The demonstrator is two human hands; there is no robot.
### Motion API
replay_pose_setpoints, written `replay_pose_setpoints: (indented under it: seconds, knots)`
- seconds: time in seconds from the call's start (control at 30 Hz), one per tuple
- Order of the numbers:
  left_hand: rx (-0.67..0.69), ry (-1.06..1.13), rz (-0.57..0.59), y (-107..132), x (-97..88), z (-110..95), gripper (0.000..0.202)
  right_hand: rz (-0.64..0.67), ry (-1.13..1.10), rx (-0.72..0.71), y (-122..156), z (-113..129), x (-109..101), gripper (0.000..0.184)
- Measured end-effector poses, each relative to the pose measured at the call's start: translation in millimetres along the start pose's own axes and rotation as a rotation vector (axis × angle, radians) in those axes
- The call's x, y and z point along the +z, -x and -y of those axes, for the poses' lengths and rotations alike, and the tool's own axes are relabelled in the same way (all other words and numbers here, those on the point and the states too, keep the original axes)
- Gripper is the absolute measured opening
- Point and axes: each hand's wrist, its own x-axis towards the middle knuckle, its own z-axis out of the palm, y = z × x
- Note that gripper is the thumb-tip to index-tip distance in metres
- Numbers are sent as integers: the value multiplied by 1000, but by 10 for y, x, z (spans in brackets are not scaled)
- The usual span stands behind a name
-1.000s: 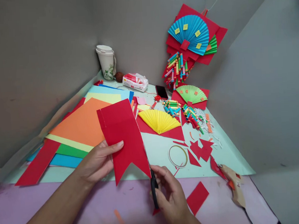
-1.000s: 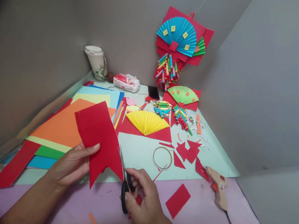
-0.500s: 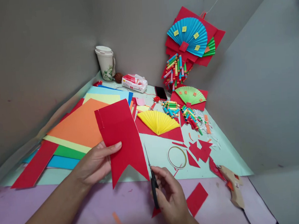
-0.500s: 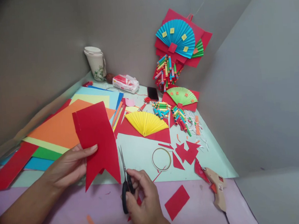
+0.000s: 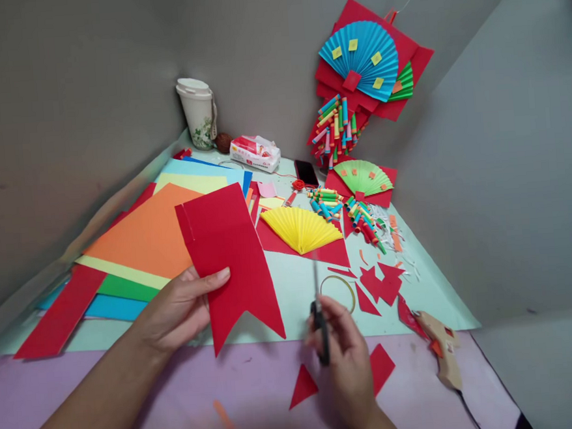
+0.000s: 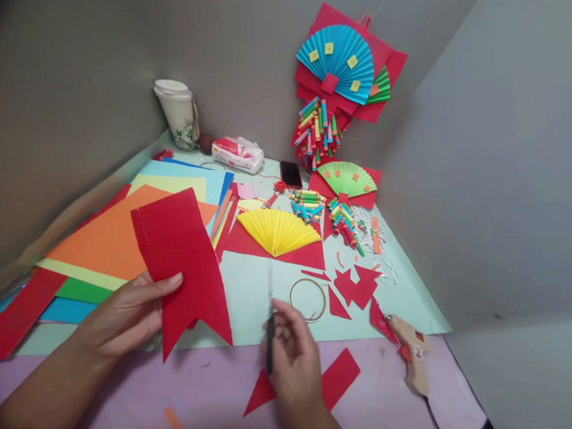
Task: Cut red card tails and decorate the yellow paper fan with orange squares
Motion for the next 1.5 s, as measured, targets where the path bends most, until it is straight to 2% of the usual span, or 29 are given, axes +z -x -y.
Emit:
replay_pose_setpoints:
  seconds: [0.1, 0.17, 0.23, 0.4, 0.5, 0.7, 1.2, 1.37, 1.5]
  knots:
    - [-13, -2, 7, 7, -9, 2, 39, -205, -148, 2, -130, 105, -94, 34]
    - [-15, 1, 19, 2, -15, 9, 38, -229, -156, -31, -160, 149, -120, 36]
    - [-17, 6, 27, -7, -17, 15, 37, -163, -107, -34, -125, 145, -99, 37]
    - [-8, 4, 31, -2, -4, 8, 35, 208, 62, -60, 67, 27, 51, 37]
    - [-11, -9, 36, 22, 11, -5, 26, 300, 124, -111, 124, -2, 105, 36]
    - [-13, -15, 35, 25, 12, -13, 22, 328, 160, -110, 136, -1, 116, 37]
    - [10, 9, 4, 17, 22, 0, 42, 308, 255, -184, 118, -52, 87, 44]
    - [0, 3, -9, 28, 38, -13, 31, 306, 275, -224, 106, -30, 99, 47]
    - [6, 1, -20, 24, 46, -12, 35, 302, 282, -235, 99, -45, 98, 47]
